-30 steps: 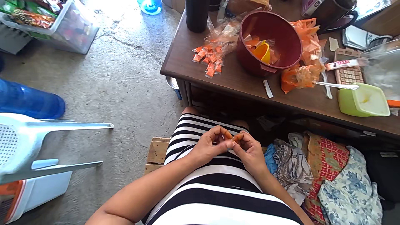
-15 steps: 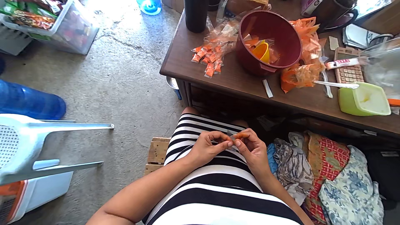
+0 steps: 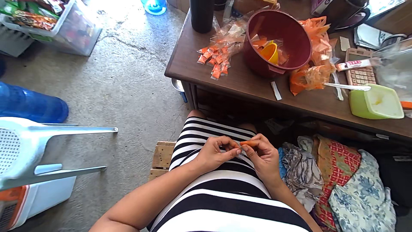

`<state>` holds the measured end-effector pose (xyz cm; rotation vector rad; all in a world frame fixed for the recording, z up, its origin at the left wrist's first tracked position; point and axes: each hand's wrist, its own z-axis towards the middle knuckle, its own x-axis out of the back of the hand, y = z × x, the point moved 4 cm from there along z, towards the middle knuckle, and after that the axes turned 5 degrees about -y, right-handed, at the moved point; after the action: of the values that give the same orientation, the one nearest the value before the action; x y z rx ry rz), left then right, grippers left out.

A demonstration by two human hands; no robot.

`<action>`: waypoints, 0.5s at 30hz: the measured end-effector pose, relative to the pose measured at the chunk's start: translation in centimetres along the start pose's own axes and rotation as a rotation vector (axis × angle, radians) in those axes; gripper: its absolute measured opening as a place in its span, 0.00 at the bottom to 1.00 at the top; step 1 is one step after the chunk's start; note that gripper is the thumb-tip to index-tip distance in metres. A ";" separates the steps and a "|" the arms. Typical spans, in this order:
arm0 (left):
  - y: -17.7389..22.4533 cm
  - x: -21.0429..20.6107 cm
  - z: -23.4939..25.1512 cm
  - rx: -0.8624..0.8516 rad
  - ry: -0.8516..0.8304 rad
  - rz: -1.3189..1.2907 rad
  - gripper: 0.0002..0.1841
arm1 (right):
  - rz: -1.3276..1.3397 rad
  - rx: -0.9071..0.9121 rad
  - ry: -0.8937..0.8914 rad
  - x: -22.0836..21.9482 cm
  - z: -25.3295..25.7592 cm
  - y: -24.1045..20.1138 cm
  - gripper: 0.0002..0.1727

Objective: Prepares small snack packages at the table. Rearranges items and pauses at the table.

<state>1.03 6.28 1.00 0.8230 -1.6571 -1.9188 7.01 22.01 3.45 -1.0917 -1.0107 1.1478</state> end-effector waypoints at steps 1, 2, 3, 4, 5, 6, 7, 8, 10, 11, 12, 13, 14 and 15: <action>0.0 0.0 0.0 0.004 0.001 0.001 0.05 | -0.008 0.009 0.002 0.0 -0.1 -0.1 0.04; 0.0 0.0 0.0 0.008 0.001 0.001 0.05 | -0.010 0.014 0.011 0.0 -0.1 -0.1 0.03; 0.0 0.0 0.0 0.006 0.000 -0.001 0.05 | -0.007 0.016 0.025 0.1 -0.2 -0.1 0.03; 0.0 0.0 0.0 0.003 -0.001 -0.003 0.05 | -0.005 0.016 0.038 0.1 -0.2 -0.1 0.03; 0.0 0.0 0.0 -0.001 -0.004 -0.007 0.05 | -0.002 0.018 0.049 0.1 -0.2 -0.1 0.03; 0.0 0.0 0.0 -0.005 -0.008 -0.012 0.05 | 0.000 0.021 0.058 0.2 -0.2 -0.1 0.04; 0.1 -0.1 0.0 -0.007 -0.013 -0.015 0.05 | -0.004 0.023 0.063 0.2 -0.2 -0.1 0.05; 0.1 -0.1 0.1 -0.009 -0.018 -0.017 0.05 | -0.010 0.024 0.064 0.2 -0.2 -0.1 0.05; 0.3 -0.2 0.1 -0.016 -0.027 -0.012 0.05 | -0.005 0.015 0.060 0.2 -0.1 0.0 0.06; 0.3 -0.2 0.1 -0.017 -0.031 -0.004 0.06 | 0.009 0.010 0.052 0.2 -0.1 0.1 0.06; 0.3 -0.2 0.1 -0.019 -0.034 0.005 0.06 | 0.023 0.007 0.036 0.2 0.0 0.2 0.07; 0.3 -0.2 0.1 -0.021 -0.035 0.010 0.06 | 0.033 0.004 0.017 0.3 0.0 0.2 0.09; 0.3 -0.1 0.1 -0.022 -0.034 0.012 0.06 | 0.031 -0.001 -0.005 0.4 0.1 0.2 0.13; 0.3 -0.1 0.1 -0.020 -0.033 0.012 0.06 | 0.020 -0.004 -0.020 0.5 0.1 0.2 0.17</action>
<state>1.01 6.38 1.33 0.7754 -1.6553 -1.9480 6.92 22.51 3.32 -1.0976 -1.0198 1.1760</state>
